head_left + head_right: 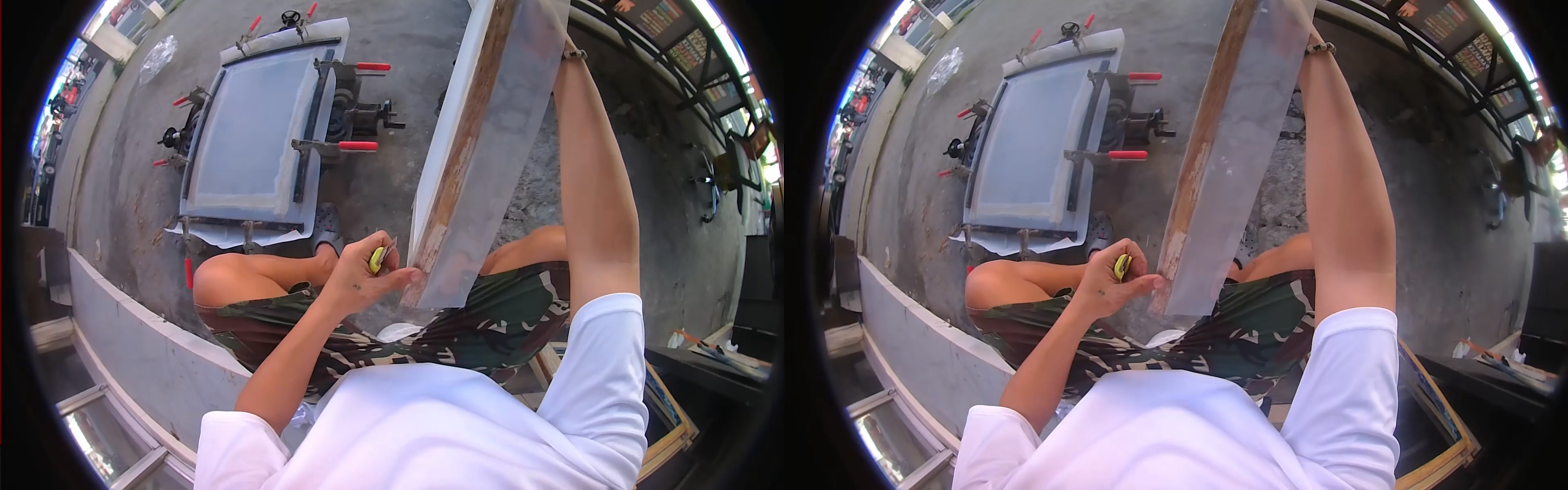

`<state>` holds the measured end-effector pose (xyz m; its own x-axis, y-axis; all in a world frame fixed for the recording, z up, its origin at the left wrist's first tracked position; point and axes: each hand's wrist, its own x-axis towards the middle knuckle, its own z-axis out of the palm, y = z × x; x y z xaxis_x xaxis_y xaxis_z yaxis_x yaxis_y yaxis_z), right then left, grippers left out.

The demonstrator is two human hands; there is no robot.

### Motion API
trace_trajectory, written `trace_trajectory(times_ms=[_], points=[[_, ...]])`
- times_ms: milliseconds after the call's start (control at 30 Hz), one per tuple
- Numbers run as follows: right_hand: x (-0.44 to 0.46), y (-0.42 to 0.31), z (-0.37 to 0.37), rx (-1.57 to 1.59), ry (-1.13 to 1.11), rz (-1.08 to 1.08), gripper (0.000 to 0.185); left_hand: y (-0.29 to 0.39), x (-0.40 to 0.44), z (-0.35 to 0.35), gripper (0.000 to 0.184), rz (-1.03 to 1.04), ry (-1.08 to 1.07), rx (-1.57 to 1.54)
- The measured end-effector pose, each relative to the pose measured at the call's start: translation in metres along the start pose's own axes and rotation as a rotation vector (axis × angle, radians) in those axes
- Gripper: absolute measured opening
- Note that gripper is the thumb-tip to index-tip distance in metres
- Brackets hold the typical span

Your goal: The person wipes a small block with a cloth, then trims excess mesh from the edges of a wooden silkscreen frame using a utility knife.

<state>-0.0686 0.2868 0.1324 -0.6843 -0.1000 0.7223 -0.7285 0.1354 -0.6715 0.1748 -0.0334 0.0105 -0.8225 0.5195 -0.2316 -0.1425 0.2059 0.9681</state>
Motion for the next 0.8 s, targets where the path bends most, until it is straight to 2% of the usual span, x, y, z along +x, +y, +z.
trace_trajectory(times_ms=[267, 333, 467, 533, 567, 633, 700, 800], points=[[0.009, 0.009, 0.000, 0.133, -0.003, 0.046, 0.027, -0.021, -0.030, -0.005, 0.035, -0.104, -0.022, -0.045], [0.012, 0.010, 0.002, 0.172, -0.012, 0.058, 0.027, -0.022, -0.031, -0.005, 0.040, -0.191, -0.120, -0.041], [0.022, 0.014, 0.000, 0.260, -0.021, 0.088, 0.028, -0.015, -0.033, -0.013, 0.040, -0.145, -0.204, 0.135], [0.026, 0.014, -0.001, 0.299, -0.039, 0.096, 0.028, -0.009, -0.030, -0.026, 0.040, 0.011, -0.238, 0.053], [0.028, 0.015, 0.000, 0.321, -0.047, 0.100, 0.029, -0.001, -0.026, -0.037, 0.036, -0.044, -0.224, -0.040], [0.033, 0.016, 0.002, 0.354, -0.064, 0.108, 0.029, 0.020, -0.011, -0.047, 0.032, -0.021, 0.015, -0.141], [0.039, 0.021, 0.003, 0.390, -0.085, 0.112, 0.029, 0.052, 0.014, -0.052, 0.030, 0.158, 0.191, -0.106], [0.051, 0.025, 0.005, 0.442, -0.134, 0.120, 0.030, 0.102, 0.045, -0.067, 0.029, 0.254, 0.233, -0.071]])
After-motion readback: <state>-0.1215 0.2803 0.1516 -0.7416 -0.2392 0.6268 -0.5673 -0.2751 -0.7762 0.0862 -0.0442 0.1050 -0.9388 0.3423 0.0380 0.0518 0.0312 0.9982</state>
